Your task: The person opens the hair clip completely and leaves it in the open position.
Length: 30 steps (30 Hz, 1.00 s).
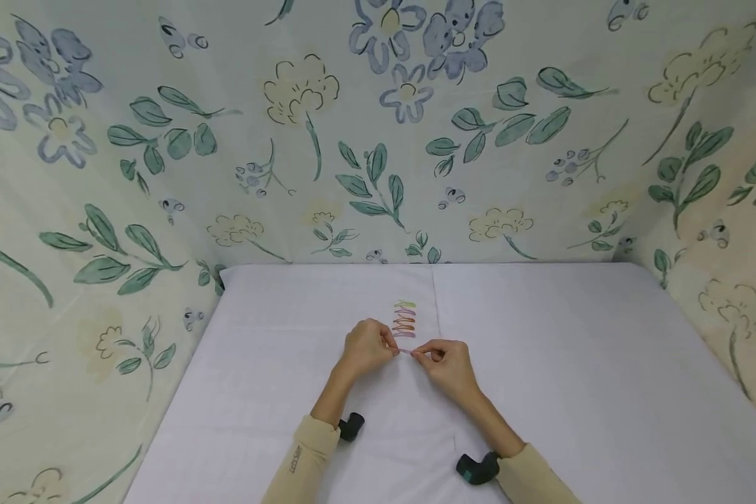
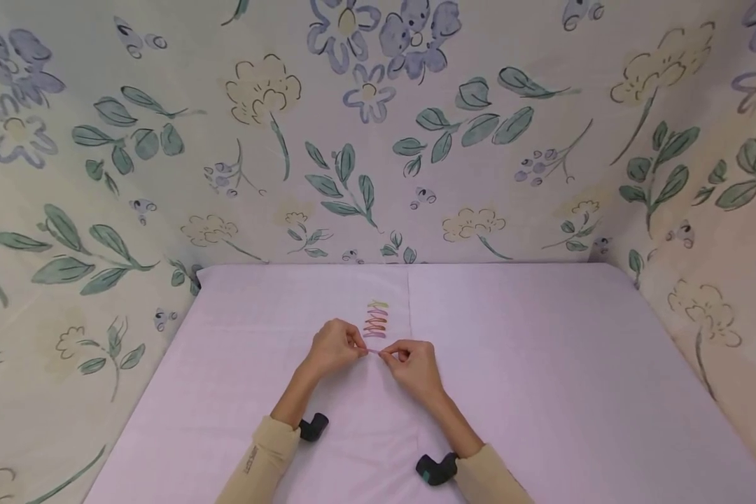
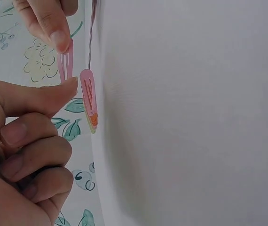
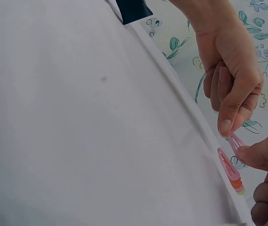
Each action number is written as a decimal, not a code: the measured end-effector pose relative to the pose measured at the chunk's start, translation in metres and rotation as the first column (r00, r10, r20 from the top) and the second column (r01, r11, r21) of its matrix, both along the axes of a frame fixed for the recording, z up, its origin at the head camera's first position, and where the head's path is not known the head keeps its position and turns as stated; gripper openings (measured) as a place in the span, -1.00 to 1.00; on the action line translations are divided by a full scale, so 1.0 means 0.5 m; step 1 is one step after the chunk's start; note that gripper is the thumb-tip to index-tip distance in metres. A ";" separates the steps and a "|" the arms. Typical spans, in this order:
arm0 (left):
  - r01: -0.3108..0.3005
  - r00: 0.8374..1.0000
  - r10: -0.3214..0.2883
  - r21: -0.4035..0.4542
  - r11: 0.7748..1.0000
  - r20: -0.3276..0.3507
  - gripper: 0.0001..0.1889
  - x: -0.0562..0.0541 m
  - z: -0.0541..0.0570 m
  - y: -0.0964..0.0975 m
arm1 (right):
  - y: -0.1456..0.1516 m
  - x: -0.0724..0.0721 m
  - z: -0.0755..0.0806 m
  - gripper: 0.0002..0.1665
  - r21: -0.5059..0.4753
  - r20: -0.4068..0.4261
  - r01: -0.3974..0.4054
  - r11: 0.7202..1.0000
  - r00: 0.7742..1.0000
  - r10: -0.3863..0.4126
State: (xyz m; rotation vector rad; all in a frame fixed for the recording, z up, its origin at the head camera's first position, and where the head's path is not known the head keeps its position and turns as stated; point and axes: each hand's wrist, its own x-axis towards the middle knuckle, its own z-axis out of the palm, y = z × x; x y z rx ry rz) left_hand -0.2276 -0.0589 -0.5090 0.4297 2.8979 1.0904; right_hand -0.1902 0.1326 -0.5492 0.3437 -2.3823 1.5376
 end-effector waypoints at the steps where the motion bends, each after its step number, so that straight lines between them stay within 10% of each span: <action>1: -0.006 1.000 0.006 -0.005 1.000 0.002 -0.84 -0.001 0.001 0.001 | -0.001 -0.002 -0.002 -0.89 0.001 0.003 0.005 1.000 1.000 -0.005; 30: 0.017 0.997 -0.009 -0.111 0.994 0.073 -0.87 -0.029 0.007 -0.006 | -0.008 -0.028 -0.018 -0.95 0.019 0.059 0.076 0.997 0.995 -0.077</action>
